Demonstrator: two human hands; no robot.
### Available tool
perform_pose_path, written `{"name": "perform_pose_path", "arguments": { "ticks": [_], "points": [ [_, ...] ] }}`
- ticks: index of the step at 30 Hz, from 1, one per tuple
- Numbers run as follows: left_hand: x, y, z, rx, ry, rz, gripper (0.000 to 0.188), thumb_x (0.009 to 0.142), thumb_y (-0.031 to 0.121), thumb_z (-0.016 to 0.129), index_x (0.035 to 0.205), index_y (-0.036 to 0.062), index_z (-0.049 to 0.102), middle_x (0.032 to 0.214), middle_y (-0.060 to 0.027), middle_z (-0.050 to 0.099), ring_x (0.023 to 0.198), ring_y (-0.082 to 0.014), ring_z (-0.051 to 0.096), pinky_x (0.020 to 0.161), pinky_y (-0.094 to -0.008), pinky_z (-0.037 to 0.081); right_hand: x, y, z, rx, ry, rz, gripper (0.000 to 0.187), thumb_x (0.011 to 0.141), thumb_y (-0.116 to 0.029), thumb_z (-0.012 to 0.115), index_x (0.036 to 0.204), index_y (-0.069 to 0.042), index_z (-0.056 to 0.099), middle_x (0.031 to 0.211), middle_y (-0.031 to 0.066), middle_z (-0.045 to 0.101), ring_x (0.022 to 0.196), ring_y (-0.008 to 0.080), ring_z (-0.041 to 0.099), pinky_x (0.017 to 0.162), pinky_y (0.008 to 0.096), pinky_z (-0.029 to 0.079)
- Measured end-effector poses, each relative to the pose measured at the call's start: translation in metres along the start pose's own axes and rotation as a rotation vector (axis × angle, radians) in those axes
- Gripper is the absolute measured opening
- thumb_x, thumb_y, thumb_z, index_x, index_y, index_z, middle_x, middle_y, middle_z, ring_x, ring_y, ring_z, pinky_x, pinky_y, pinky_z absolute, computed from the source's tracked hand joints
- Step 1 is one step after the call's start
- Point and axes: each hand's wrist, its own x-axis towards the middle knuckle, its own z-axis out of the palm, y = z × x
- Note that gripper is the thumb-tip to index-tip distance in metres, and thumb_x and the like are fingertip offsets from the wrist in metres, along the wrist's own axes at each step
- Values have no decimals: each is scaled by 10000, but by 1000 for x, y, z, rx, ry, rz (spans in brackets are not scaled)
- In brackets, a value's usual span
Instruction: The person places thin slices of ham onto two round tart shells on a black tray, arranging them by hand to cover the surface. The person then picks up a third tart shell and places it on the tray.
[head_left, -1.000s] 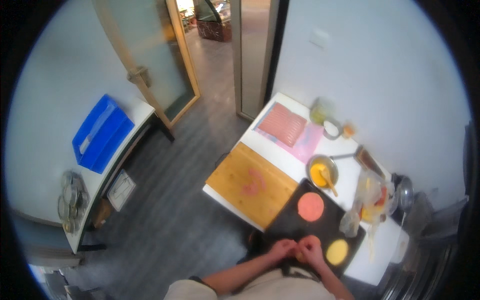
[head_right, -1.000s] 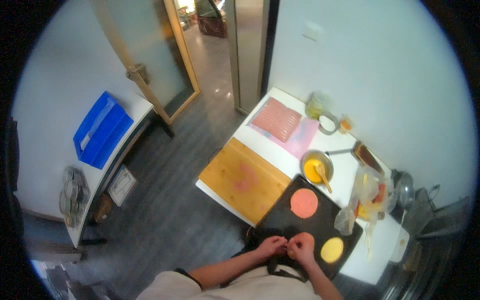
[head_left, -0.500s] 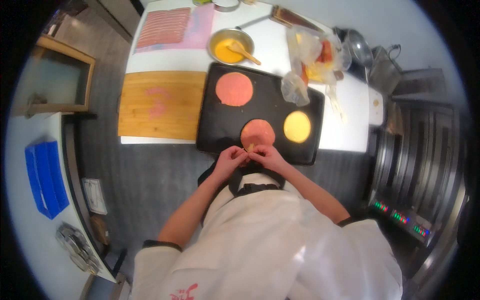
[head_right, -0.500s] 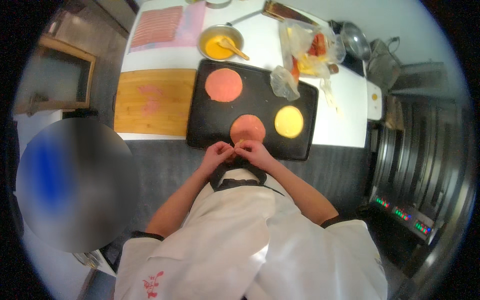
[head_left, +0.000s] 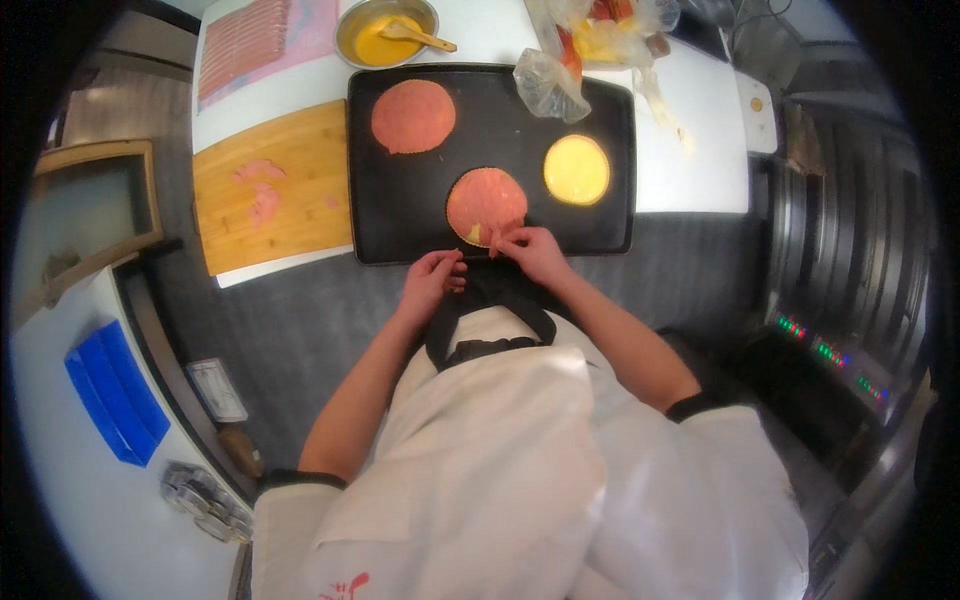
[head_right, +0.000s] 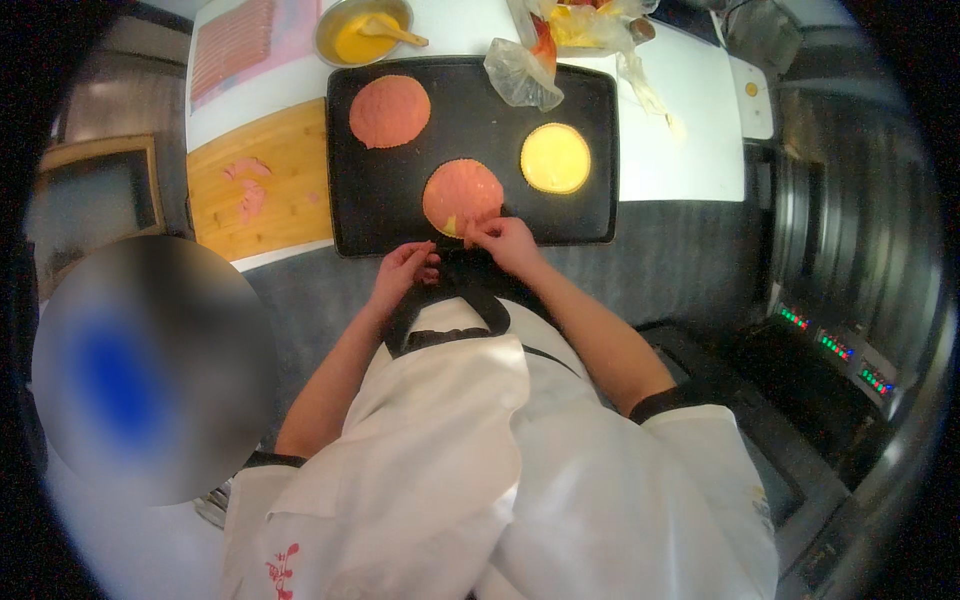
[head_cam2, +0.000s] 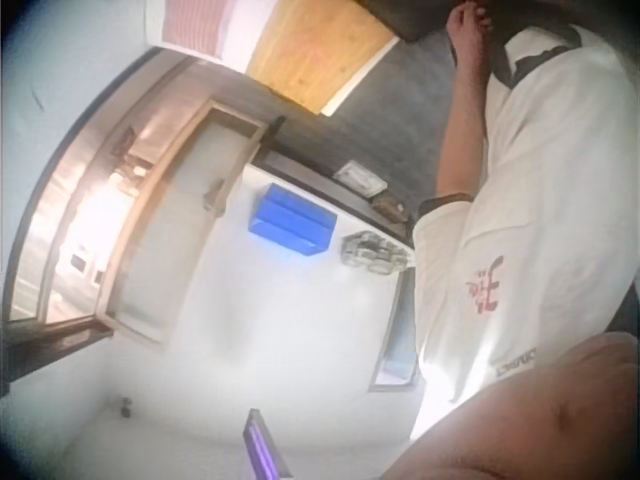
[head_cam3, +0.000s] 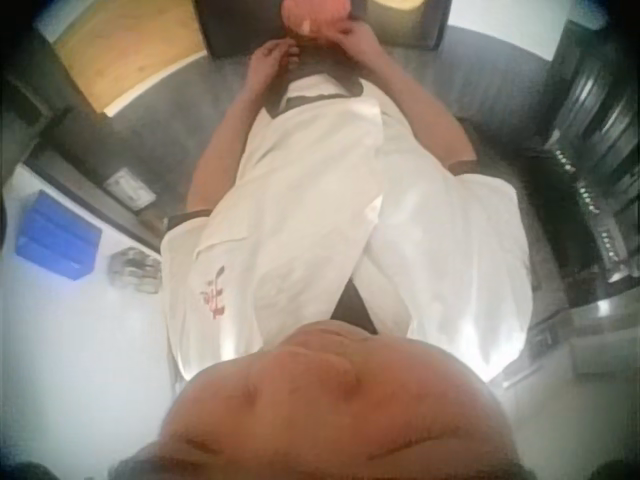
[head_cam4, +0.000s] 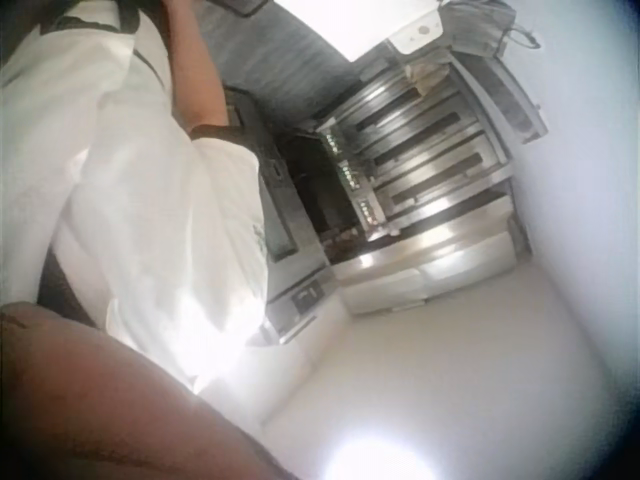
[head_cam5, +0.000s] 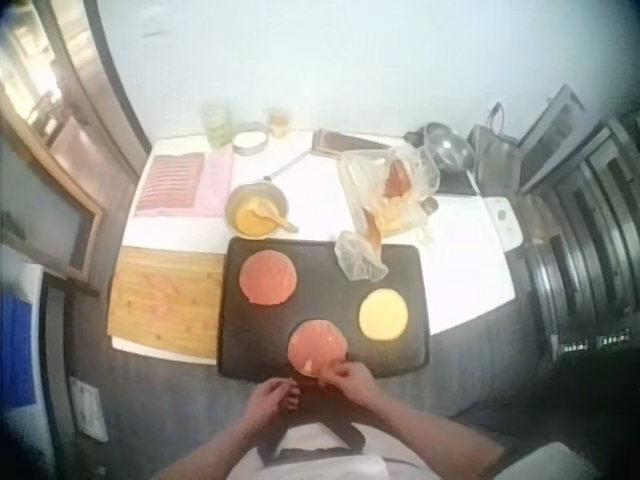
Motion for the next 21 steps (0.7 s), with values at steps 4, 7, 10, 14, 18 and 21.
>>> {"name": "perform_pose_path", "arguments": {
  "ticks": [4,7,10,14,18,21],
  "points": [
    [-7,7,2,22,36,22,316,1026,270,667,1201,12,624,1054,-94,715,809,-137,666,725,-291,575,19,8,16,-23,88,-68,284,886,-311,742,897,-31,787,849,130,743,766,253,708,745,364,537],
    [-12,12,0,24,86,-16,353,998,301,714,1176,11,620,1018,-84,719,789,-130,663,712,-285,572,31,4,23,-64,68,-29,261,869,-297,749,895,-40,787,872,145,743,789,285,715,755,385,544],
    [-18,15,1,22,98,-8,342,978,310,742,1113,23,614,982,-81,719,750,-126,659,686,-275,563,36,8,27,-156,76,25,255,874,-296,738,896,-46,786,897,153,742,813,301,719,764,405,549],
    [-21,18,2,-15,114,-20,338,955,319,774,1051,45,600,938,-76,712,707,-127,653,647,-266,544,38,1,32,-214,88,54,249,893,-286,713,963,-56,781,950,158,740,869,330,720,788,435,553],
    [-20,17,0,-42,115,-13,338,943,329,787,1006,61,592,889,-62,703,689,-124,647,626,-265,536,35,-2,34,-249,118,-23,262,890,-294,717,1010,-66,768,990,153,743,905,352,715,796,454,554],
    [-19,19,-1,10,118,-4,380,940,375,783,998,48,597,889,-73,698,687,-142,654,637,-282,554,32,-5,35,-234,142,-54,267,885,-329,723,979,-84,770,992,149,746,906,355,714,800,464,556]
  ]
}}
